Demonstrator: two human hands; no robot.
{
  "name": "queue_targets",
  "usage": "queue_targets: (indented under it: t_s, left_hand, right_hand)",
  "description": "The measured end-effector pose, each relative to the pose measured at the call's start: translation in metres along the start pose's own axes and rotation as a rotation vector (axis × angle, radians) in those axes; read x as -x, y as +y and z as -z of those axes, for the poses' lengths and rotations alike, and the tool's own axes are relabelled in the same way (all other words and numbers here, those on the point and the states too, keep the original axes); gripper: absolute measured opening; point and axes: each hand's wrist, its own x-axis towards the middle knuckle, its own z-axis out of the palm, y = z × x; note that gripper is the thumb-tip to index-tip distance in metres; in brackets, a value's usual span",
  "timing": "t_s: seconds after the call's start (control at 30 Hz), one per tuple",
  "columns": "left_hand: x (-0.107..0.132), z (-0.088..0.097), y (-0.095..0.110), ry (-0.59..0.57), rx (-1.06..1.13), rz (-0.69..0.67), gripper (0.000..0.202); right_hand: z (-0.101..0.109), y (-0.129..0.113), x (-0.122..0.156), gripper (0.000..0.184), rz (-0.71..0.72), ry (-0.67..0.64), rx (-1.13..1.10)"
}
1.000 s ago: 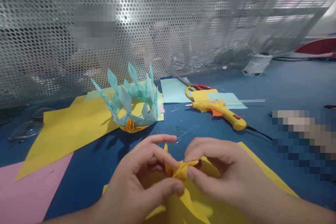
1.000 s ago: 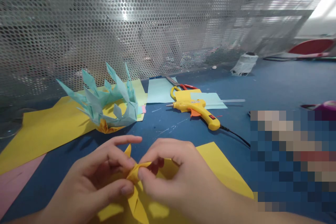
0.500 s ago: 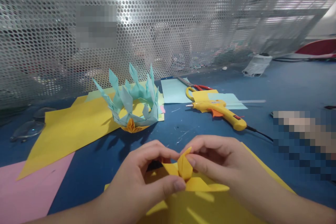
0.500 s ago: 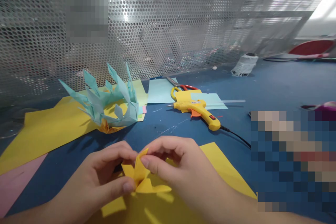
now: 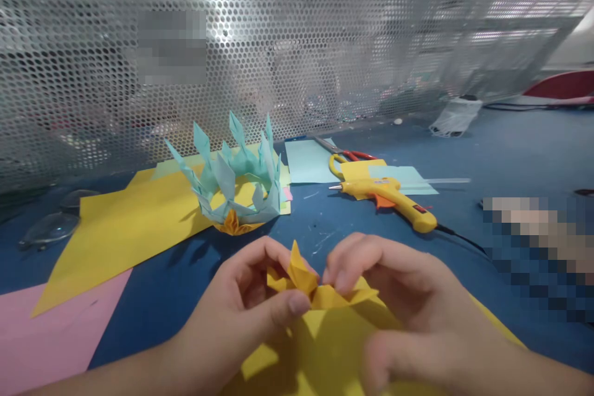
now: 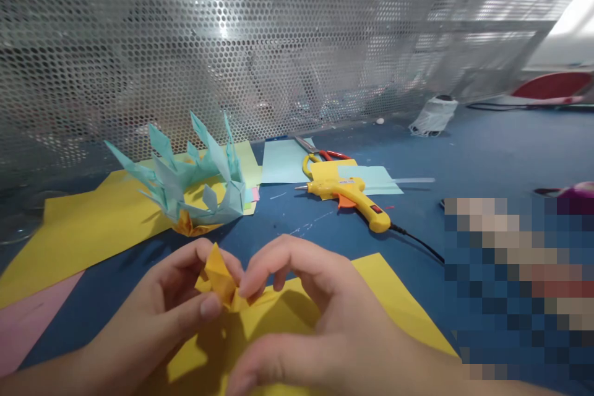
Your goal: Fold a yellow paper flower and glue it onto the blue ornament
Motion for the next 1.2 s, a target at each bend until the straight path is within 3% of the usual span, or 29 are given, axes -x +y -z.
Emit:
queue_targets:
  t_s: [0.17, 0.3, 0.4, 0.5, 0.97, 1.07, 1.2]
  left_hand:
    - [0.002, 0.003, -0.007, -0.090, -0.012, -0.050, 0.026]
    - [0.004, 0.006, -0.014, -0.089, -0.143, -0.133, 0.047]
    - [0.002, 0.005, -0.012, -0.098, -0.202, -0.116, 0.022]
    - [0.001, 0.001, -0.007, -0.095, -0.141, -0.046, 0.012]
    - [-0.001, -0.006, -0.001, -0.028, -0.105, -0.088, 0.016]
    - [0.000, -0.006, -0.001, -0.024, -0.119, -0.083, 0.016]
    - [0.000, -0.008, 0.001, -0.028, -0.114, -0.047, 0.017]
  right_hand:
    - [-0.002, -0.008, -0.005, 0.016, -0.121, -0.006, -0.031]
    - [-0.002, -0.010, -0.009, 0.009, -0.210, -0.071, -0.002]
    - [-0.001, -0.008, -0.010, 0.006, -0.175, -0.066, 0.022]
    - [-0.001, -0.007, -0.009, 0.006, -0.215, -0.079, 0.055]
    - [-0.005, -0.008, -0.005, 0.014, -0.429, -0.114, -0.050]
    - [-0.005, -0.008, -0.006, 0.011, -0.369, -0.097, -0.004]
    - [-0.005, -0.010, -0.008, 0.013, -0.066, -0.070, 0.246]
